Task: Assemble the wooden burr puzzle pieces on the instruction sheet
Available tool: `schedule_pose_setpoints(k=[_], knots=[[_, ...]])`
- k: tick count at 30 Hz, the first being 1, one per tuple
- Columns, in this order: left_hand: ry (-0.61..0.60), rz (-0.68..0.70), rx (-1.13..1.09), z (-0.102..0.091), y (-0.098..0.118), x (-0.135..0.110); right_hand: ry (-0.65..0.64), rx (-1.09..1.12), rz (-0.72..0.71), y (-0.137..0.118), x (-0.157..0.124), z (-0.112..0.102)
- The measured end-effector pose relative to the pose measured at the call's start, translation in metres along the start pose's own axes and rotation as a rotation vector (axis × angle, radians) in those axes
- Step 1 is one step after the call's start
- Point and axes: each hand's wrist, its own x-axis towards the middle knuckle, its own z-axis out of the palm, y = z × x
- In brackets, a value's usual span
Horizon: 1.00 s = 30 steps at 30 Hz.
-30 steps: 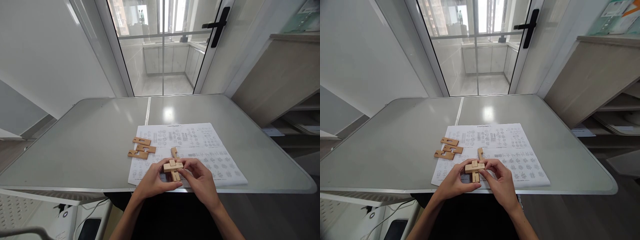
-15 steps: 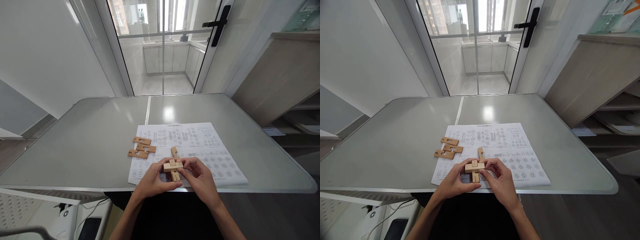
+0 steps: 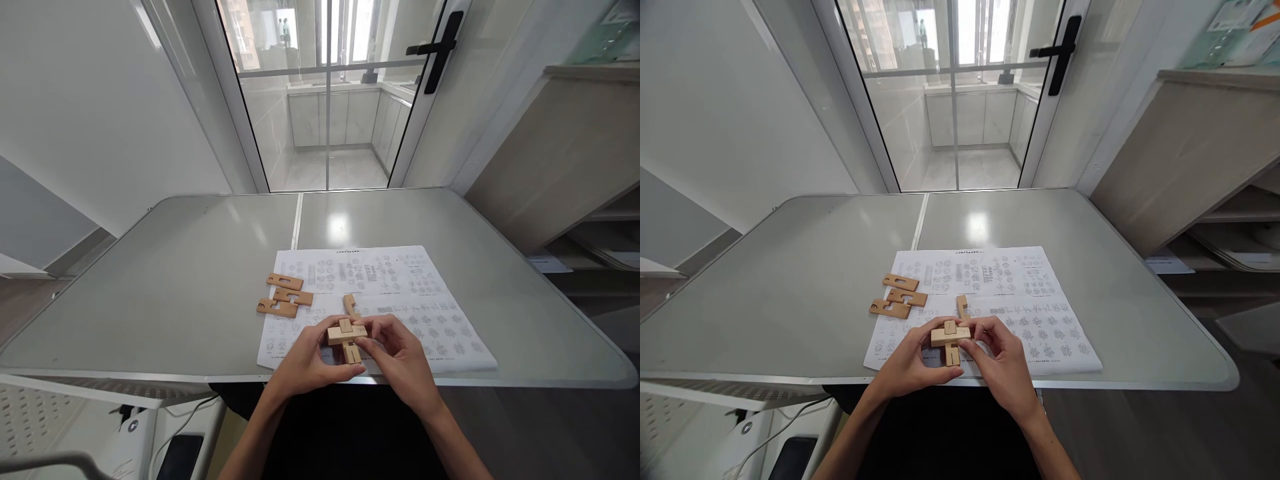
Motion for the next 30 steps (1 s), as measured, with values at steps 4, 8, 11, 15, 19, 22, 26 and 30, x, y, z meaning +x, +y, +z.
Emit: schedule_pose_setpoints(k=[4,8,11,15,19,22,26,30], knots=[[0.006,0.007,-0.02,0.001,0.0,0.0,0.026,0.001,-0.01,0.0,0.0,0.001],[0.034,0.019,-0.043,0.002,0.002,0.001,0.07,-0.076,-0.064,0.002,0.001,0.001],[0.086,0.001,-0.085,0.002,0.001,0.001,0.117,-0.225,-0.113,0.004,0.002,0.003],[0.188,-0.021,-0.172,0.001,-0.003,0.002,0.229,-0.523,-0.195,0.008,0.002,0.009],[0.243,-0.031,-0.245,0.001,-0.006,0.003,0.257,-0.7,-0.256,0.014,0.004,0.017],[0.252,-0.024,-0.264,0.001,-0.007,0.004,0.249,-0.795,-0.282,0.02,0.007,0.021],[0.25,-0.013,-0.269,0.001,-0.009,0.004,0.244,-0.869,-0.283,0.026,0.009,0.022],[0.265,-0.02,-0.275,0.001,-0.01,0.004,0.22,-0.806,-0.262,0.024,0.008,0.019]])
